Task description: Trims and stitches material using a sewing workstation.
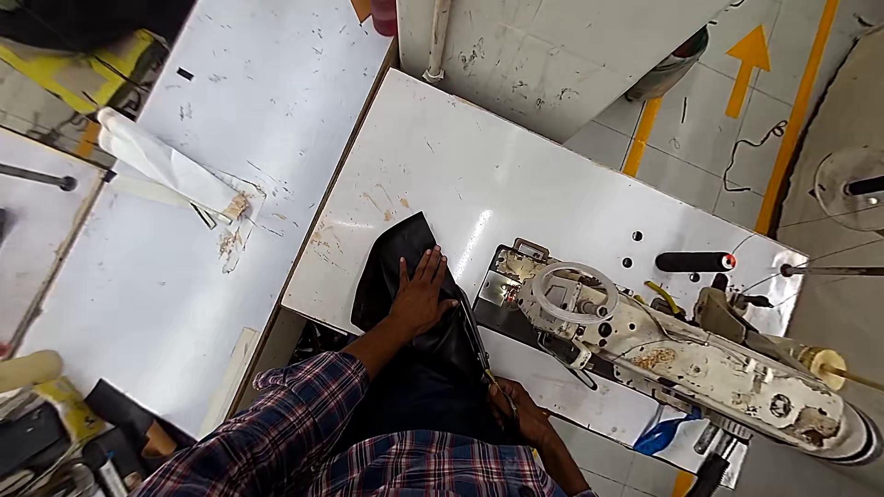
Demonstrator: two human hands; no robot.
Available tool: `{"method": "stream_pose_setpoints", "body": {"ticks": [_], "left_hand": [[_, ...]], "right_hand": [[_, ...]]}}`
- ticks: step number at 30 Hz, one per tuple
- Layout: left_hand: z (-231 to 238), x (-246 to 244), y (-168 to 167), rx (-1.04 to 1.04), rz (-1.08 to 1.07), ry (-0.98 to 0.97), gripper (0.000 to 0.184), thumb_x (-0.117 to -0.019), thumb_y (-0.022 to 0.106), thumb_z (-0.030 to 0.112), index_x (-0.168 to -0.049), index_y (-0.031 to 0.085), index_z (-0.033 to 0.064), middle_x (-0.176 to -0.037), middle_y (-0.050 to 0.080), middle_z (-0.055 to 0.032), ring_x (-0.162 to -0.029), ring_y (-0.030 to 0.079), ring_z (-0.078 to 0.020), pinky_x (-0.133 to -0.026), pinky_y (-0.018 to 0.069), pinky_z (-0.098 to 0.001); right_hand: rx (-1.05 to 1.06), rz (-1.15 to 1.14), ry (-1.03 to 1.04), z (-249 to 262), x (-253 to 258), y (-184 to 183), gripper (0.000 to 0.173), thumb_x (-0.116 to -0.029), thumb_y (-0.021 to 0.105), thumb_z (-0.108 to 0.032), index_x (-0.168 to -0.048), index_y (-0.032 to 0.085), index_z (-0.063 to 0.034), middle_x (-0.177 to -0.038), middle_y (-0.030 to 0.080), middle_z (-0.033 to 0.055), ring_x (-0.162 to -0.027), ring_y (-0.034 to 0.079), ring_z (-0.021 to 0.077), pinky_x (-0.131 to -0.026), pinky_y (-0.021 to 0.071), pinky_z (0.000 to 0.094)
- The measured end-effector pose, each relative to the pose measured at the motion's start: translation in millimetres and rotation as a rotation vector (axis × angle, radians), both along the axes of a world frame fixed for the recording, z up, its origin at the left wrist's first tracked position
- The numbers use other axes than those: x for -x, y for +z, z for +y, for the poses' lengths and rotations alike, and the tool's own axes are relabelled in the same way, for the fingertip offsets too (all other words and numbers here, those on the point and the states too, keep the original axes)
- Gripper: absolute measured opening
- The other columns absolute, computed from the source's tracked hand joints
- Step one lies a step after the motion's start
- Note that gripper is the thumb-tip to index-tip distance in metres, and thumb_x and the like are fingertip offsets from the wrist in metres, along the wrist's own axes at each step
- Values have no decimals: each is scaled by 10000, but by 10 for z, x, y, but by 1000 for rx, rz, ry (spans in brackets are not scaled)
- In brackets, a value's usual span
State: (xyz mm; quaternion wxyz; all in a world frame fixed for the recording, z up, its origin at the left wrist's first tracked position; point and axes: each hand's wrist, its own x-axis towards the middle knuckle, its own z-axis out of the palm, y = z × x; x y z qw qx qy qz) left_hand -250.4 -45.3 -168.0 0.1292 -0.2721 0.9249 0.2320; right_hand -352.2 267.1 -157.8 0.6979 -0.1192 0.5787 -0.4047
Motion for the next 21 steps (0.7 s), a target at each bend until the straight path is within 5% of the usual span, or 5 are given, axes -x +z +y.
{"method": "stream_pose_setpoints", "body": {"ticks": [21], "left_hand": [[-8, 6, 3, -19, -12, -3, 953, -973, 473, 688, -1650, 174, 87, -1740, 38, -84, -1603, 34, -254, -1213, 8, -706]], "right_hand": [[19, -13, 5, 5, 34, -13, 493, -929, 645, -623, -871, 611, -134, -612, 560, -38, -510, 554, 89, -504, 496, 257]]}}
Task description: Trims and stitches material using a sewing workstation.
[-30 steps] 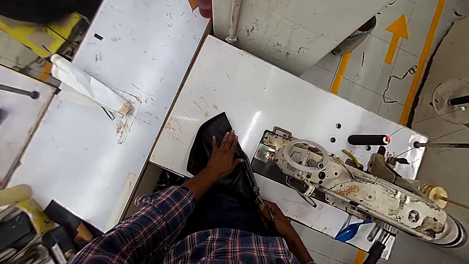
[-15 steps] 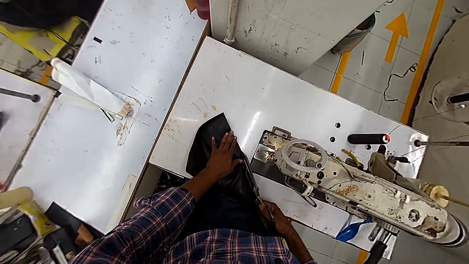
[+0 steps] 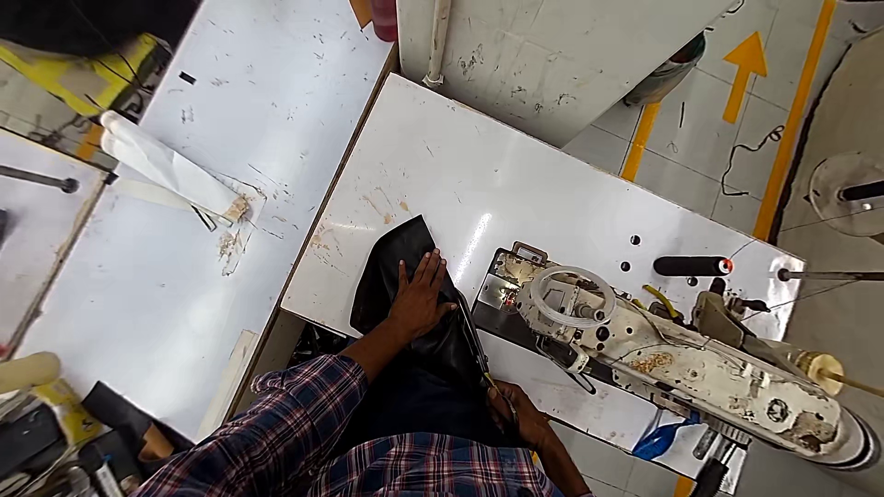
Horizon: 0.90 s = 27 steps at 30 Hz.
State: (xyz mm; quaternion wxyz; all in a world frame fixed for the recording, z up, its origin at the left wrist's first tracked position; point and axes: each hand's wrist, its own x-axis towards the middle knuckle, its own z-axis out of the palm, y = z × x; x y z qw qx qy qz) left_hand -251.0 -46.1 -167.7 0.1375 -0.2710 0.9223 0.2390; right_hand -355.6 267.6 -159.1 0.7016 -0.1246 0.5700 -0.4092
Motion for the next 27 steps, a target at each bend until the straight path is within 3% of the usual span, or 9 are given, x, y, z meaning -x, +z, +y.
{"method": "stream_pose_setpoints", "body": {"ticks": [11, 17, 27], "left_hand": [[-3, 2, -22, -2, 2, 5, 955, -968, 492, 685, -1651, 180, 95, -1740, 45, -76, -1603, 37, -251, -1214, 11, -702], [-5, -18, -69, 10, 57, 27, 800, -1028, 434, 609, -1646, 234, 142, -1739, 86, -44, -1601, 68, -249, -1223, 32, -685], [15, -33, -75, 38, 77, 40, 803, -1023, 444, 610, -1643, 245, 139, -1737, 103, -27, -1598, 86, -244, -1229, 46, -676]], "right_hand": [[16, -8, 6, -4, 19, 3, 456, -957, 635, -580, -856, 605, -136, -613, 555, -41, -512, 551, 87, -507, 493, 255], [1, 12, 7, -7, 24, 7, 472, -948, 642, -590, -849, 603, -130, -606, 547, -34, -504, 545, 91, -492, 485, 255], [-30, 28, 13, -19, 50, 16, 489, -936, 650, -600, -846, 603, -122, -602, 558, -19, -497, 555, 101, -485, 492, 265]]}}
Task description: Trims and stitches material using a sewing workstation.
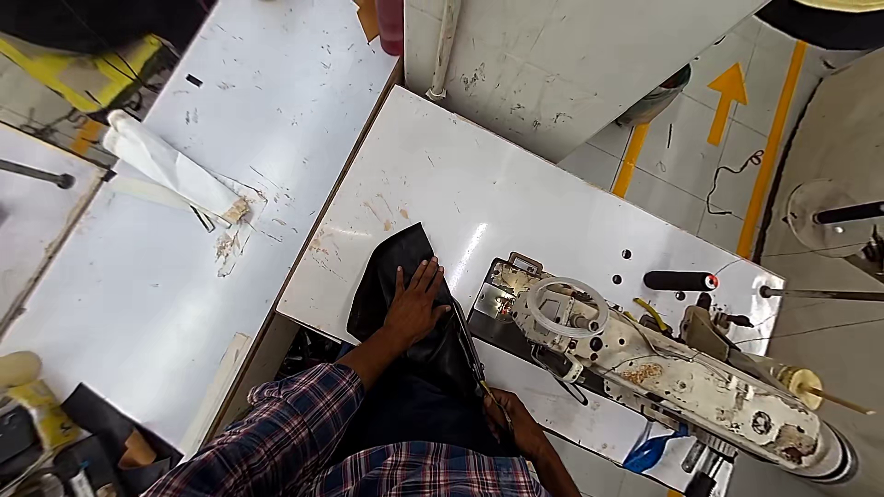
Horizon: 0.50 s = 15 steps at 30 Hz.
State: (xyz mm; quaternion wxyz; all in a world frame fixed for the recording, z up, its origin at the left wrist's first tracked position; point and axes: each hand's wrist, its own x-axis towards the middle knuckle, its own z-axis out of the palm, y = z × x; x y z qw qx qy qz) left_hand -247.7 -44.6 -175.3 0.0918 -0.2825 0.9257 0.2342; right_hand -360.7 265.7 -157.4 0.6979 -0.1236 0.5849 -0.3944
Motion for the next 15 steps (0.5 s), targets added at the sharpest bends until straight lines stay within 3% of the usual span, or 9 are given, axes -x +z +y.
{"method": "stream_pose_setpoints", "body": {"ticks": [5, 15], "left_hand": [[-2, -57, -51, -23, 63, 18, 867, -1024, 391, 646, -1637, 219, 58, -1733, 123, -58, -1599, 96, -231, -1244, 27, -652], [-13, -75, -44, -49, 94, 22, 890, -1020, 382, 663, -1634, 214, 40, -1732, 120, -77, -1599, 95, -228, -1255, 31, -626]], "right_hand": [[2, -13, -14, -60, 63, 31, 577, -886, 612, -723, -819, 595, -151, -606, 548, -39, -502, 551, 92, -489, 492, 258], [40, 22, 4, -211, 103, -19, 599, -898, 576, -737, -854, 594, -140, -621, 547, -36, -515, 551, 93, -507, 497, 259]]}}
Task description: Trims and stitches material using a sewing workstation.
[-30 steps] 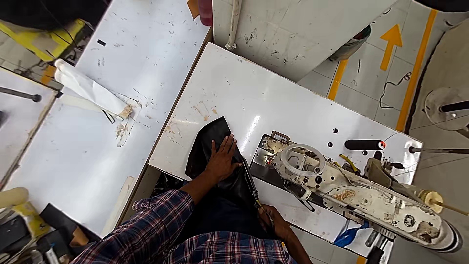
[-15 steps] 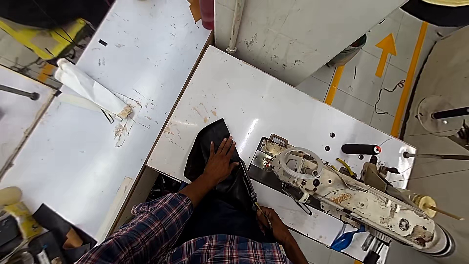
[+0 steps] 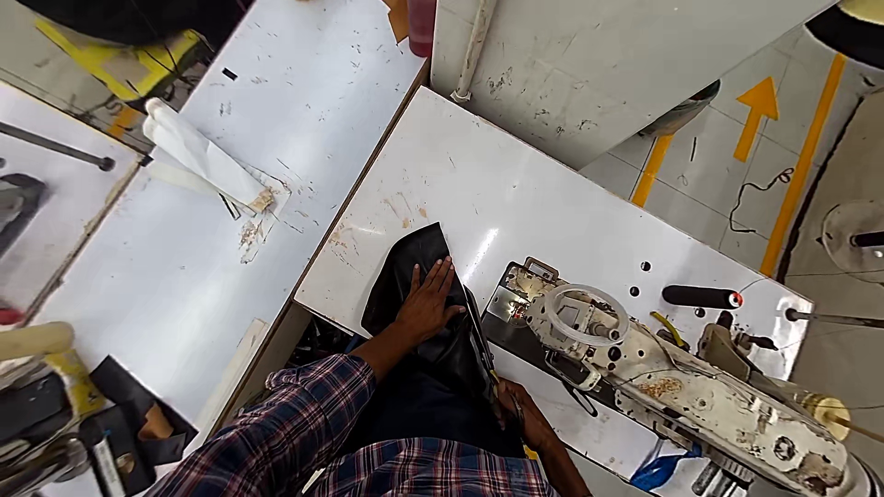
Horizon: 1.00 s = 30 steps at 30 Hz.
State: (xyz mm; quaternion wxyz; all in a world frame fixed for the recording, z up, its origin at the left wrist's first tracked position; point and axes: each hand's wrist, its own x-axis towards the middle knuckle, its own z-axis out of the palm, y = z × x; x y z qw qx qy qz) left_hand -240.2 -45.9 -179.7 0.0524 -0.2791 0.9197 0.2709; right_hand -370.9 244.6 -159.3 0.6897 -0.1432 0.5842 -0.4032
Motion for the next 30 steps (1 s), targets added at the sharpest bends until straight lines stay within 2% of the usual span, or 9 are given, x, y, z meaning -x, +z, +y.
{"method": "stream_pose_setpoints", "body": {"ticks": [4, 8, 14, 21, 30], "left_hand": [[2, 0, -7, -8, 0, 0, 899, -1018, 375, 671, -1639, 197, 46, -1736, 100, -68, -1601, 75, -221, -1255, 12, -626], [6, -1, -17, 0, 6, 1, 904, -1014, 380, 676, -1638, 203, 46, -1735, 107, -68, -1600, 81, -219, -1252, 9, -629], [2, 7, 7, -9, -21, -1, 913, -1011, 374, 685, -1641, 190, 50, -1737, 87, -70, -1601, 69, -218, -1251, 2, -631], [6, 6, -8, 13, 1, 2, 932, -1001, 368, 704, -1636, 206, 41, -1734, 113, -65, -1598, 100, -227, -1253, 30, -634], [7, 18, -3, 8, -20, -3, 935, -999, 376, 704, -1639, 197, 46, -1736, 98, -65, -1600, 86, -220, -1249, 19, -633]], "right_hand": [[-8, 38, 22, -57, 27, 0, 613, -894, 577, -742, -863, 600, -130, -624, 549, -28, -518, 552, 102, -510, 498, 267], [-22, 59, 35, -91, 49, 1, 559, -929, 580, -681, -846, 593, -129, -623, 544, -25, -518, 545, 104, -508, 491, 271], [-26, 100, 49, -102, 61, -17, 525, -933, 601, -642, -853, 583, -123, -614, 537, -23, -507, 541, 107, -496, 483, 272], [-34, 106, 60, -110, 39, -5, 537, -942, 589, -648, -849, 589, -118, -612, 546, -17, -508, 552, 117, -498, 498, 286], [-17, 65, 57, -103, 63, -16, 547, -922, 623, -657, -843, 607, -116, -605, 553, -16, -503, 559, 115, -493, 500, 279]]}}
